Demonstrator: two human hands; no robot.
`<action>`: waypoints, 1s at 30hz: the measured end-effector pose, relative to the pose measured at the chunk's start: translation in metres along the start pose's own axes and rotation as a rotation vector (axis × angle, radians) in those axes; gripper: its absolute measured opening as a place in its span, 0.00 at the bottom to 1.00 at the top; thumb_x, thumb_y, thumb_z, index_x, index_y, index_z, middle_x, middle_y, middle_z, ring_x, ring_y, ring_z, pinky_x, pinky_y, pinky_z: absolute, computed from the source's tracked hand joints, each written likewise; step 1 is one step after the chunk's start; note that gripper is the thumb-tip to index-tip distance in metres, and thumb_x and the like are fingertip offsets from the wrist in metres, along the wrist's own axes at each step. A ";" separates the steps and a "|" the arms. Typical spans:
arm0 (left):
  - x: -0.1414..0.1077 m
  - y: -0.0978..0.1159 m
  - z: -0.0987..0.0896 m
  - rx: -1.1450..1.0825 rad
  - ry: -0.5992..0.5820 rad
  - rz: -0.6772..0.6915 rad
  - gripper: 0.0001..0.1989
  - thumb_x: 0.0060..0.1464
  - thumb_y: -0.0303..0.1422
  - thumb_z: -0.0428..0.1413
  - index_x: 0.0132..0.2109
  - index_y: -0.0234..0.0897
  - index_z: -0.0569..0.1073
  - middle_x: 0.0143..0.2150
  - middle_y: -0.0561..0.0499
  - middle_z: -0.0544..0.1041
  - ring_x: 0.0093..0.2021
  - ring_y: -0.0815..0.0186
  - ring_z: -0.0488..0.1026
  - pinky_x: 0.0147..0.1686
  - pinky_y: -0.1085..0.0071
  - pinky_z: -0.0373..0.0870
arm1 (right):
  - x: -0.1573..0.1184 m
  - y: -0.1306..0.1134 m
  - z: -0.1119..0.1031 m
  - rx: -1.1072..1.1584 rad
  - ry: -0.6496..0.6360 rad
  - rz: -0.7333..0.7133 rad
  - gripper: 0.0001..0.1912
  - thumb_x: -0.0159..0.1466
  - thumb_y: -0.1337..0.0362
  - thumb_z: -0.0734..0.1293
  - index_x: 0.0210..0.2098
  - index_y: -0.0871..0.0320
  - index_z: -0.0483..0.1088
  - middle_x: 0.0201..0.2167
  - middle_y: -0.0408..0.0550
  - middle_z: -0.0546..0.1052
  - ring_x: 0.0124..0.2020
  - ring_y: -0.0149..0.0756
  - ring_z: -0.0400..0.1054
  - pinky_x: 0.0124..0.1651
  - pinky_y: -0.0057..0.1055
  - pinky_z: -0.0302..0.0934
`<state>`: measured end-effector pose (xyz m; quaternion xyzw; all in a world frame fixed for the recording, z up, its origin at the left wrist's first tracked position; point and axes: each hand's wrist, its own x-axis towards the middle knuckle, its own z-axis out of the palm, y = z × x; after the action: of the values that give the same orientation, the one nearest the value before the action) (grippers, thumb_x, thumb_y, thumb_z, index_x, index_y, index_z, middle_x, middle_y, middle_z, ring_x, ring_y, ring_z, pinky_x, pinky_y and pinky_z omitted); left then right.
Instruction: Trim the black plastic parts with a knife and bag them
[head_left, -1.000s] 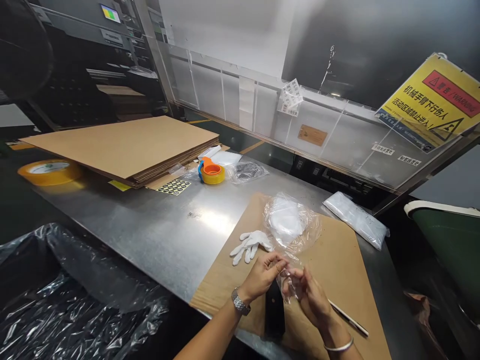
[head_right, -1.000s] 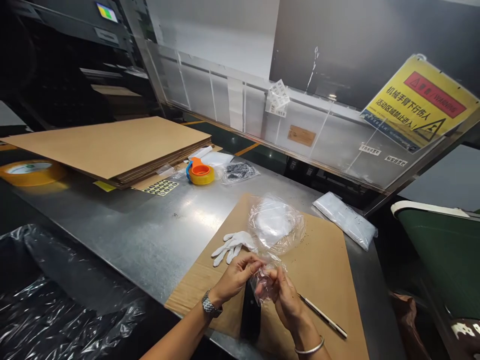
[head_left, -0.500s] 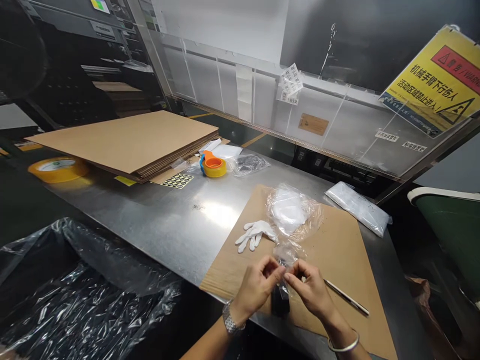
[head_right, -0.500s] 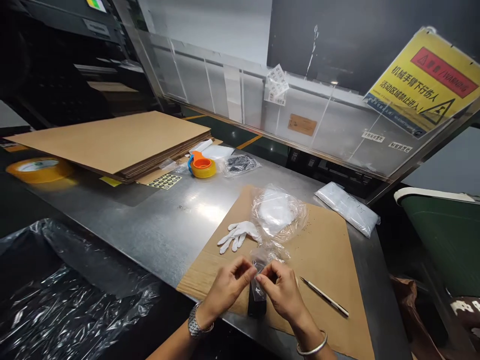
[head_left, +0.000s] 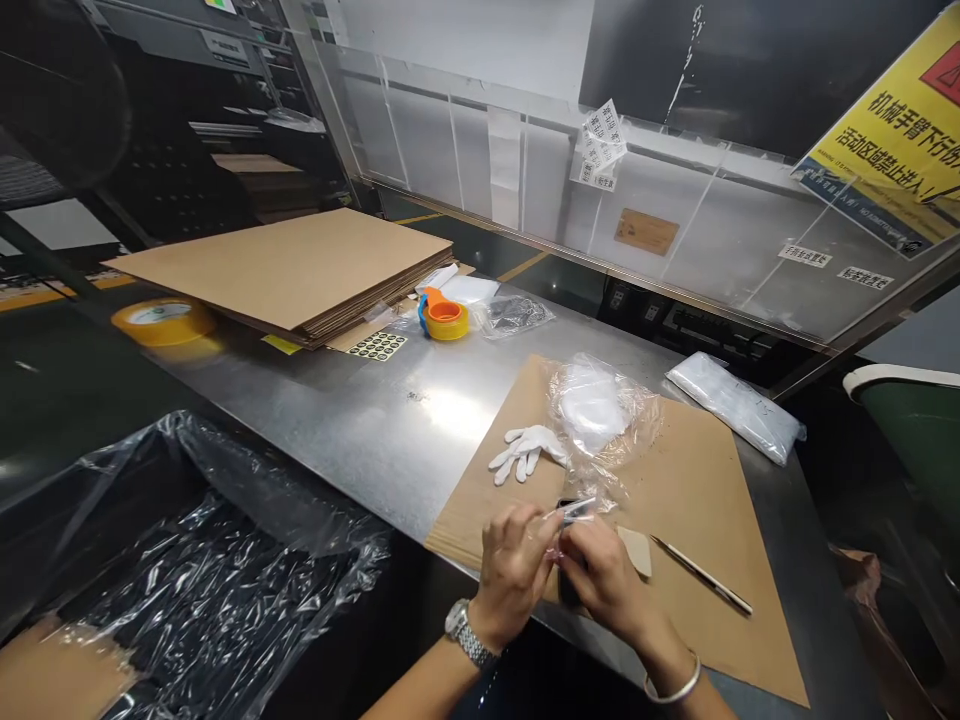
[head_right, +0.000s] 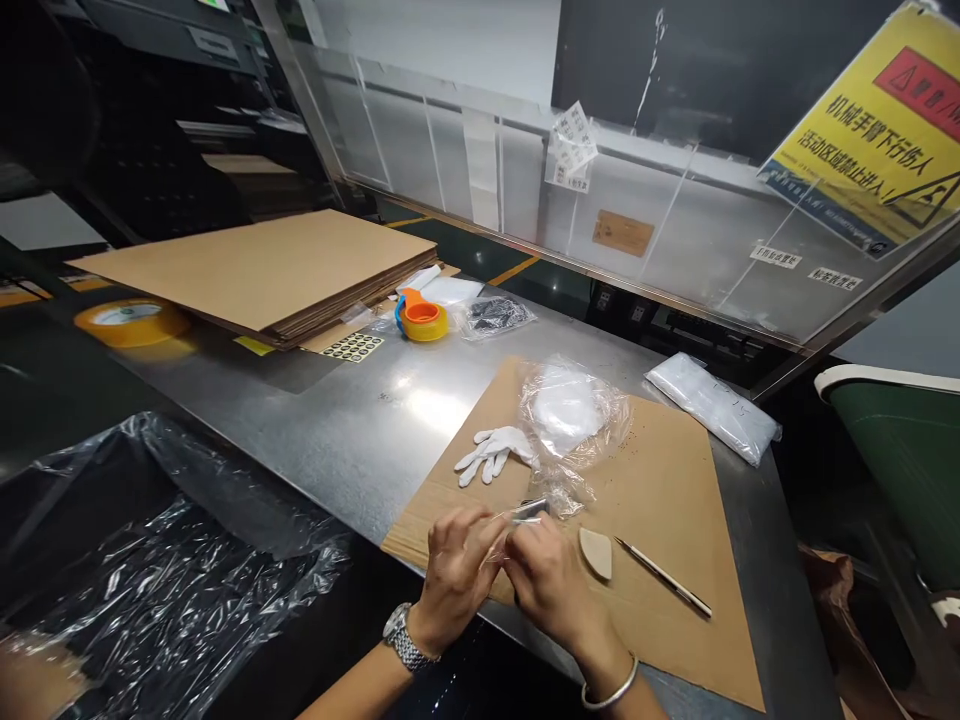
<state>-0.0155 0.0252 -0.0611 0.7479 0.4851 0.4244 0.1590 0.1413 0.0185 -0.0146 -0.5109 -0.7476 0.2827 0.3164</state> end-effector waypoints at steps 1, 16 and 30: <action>0.000 -0.003 0.000 0.049 -0.006 0.057 0.12 0.55 0.27 0.51 0.44 0.43 0.74 0.40 0.46 0.74 0.44 0.60 0.68 0.47 0.62 0.59 | -0.001 0.001 0.002 -0.016 -0.002 -0.003 0.08 0.61 0.62 0.63 0.25 0.54 0.65 0.25 0.45 0.69 0.31 0.37 0.60 0.34 0.32 0.53; -0.004 -0.042 -0.001 0.323 0.000 -0.219 0.12 0.58 0.33 0.48 0.35 0.38 0.76 0.33 0.47 0.69 0.35 0.61 0.65 0.37 0.65 0.62 | -0.066 0.036 0.028 0.077 0.054 0.400 0.13 0.63 0.53 0.58 0.27 0.53 0.65 0.21 0.46 0.69 0.23 0.36 0.62 0.27 0.32 0.54; -0.010 -0.042 -0.020 0.059 -0.348 -0.185 0.11 0.57 0.31 0.47 0.37 0.38 0.74 0.31 0.50 0.77 0.33 0.65 0.73 0.33 0.72 0.66 | -0.075 0.039 0.065 0.340 -0.121 0.590 0.28 0.60 0.39 0.53 0.26 0.57 0.64 0.16 0.39 0.62 0.13 0.27 0.55 0.15 0.25 0.52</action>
<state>-0.0572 0.0334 -0.0813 0.7665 0.5292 0.2577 0.2568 0.1354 -0.0467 -0.0989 -0.6273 -0.5275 0.5121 0.2568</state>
